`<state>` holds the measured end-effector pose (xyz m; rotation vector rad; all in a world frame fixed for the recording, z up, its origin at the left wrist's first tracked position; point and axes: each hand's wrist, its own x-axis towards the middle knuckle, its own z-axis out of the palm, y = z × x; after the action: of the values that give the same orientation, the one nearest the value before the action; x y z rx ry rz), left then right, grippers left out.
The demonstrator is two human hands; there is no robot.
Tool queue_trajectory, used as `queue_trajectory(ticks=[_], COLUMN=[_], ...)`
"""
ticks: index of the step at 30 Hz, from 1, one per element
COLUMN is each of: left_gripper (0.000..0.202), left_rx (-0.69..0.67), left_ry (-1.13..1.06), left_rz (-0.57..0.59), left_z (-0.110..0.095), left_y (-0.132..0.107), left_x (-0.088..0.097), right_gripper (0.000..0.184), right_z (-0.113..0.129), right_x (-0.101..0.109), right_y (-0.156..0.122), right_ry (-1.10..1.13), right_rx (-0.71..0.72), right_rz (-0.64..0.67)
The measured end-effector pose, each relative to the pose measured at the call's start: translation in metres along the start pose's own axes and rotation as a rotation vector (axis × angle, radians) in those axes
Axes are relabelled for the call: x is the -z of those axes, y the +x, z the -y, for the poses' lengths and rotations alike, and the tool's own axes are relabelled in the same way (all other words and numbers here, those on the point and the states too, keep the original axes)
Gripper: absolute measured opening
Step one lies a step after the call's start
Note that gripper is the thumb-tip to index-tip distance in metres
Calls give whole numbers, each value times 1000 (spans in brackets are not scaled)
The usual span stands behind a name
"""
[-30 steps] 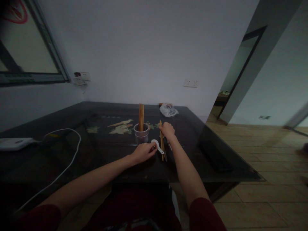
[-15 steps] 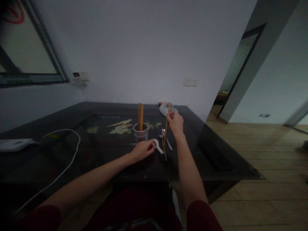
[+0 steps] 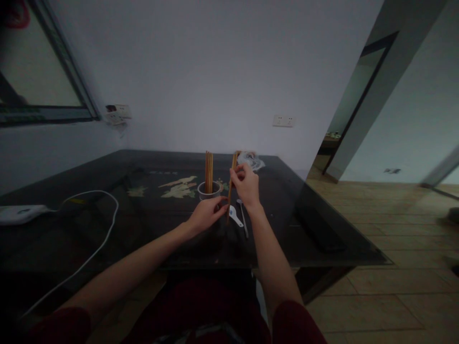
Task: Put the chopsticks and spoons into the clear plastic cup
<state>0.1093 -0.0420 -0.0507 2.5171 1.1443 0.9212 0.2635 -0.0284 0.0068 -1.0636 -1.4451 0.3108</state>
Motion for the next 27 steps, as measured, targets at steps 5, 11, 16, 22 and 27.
queue_trajectory(ticks=[5, 11, 16, 22, 27], left_gripper=[30, 24, 22, 22, 22], left_rx=[12, 3, 9, 20, 23], left_ry=[31, 119, 124, 63, -9], left_rz=[-7, 9, 40, 39, 16], left_z=[3, 7, 7, 9, 13], left_y=[3, 5, 6, 6, 6], left_x=[2, 5, 8, 7, 4], right_gripper=[25, 21, 24, 31, 27], right_z=[-1, 3, 0, -6, -7], right_x=[-9, -12, -10, -5, -1], right_y=[-10, -16, -15, -13, -10], right_ry=[-17, -21, 28, 91, 154], right_rx=[27, 75, 69, 49, 4], right_rz=[-10, 32, 100, 164, 266])
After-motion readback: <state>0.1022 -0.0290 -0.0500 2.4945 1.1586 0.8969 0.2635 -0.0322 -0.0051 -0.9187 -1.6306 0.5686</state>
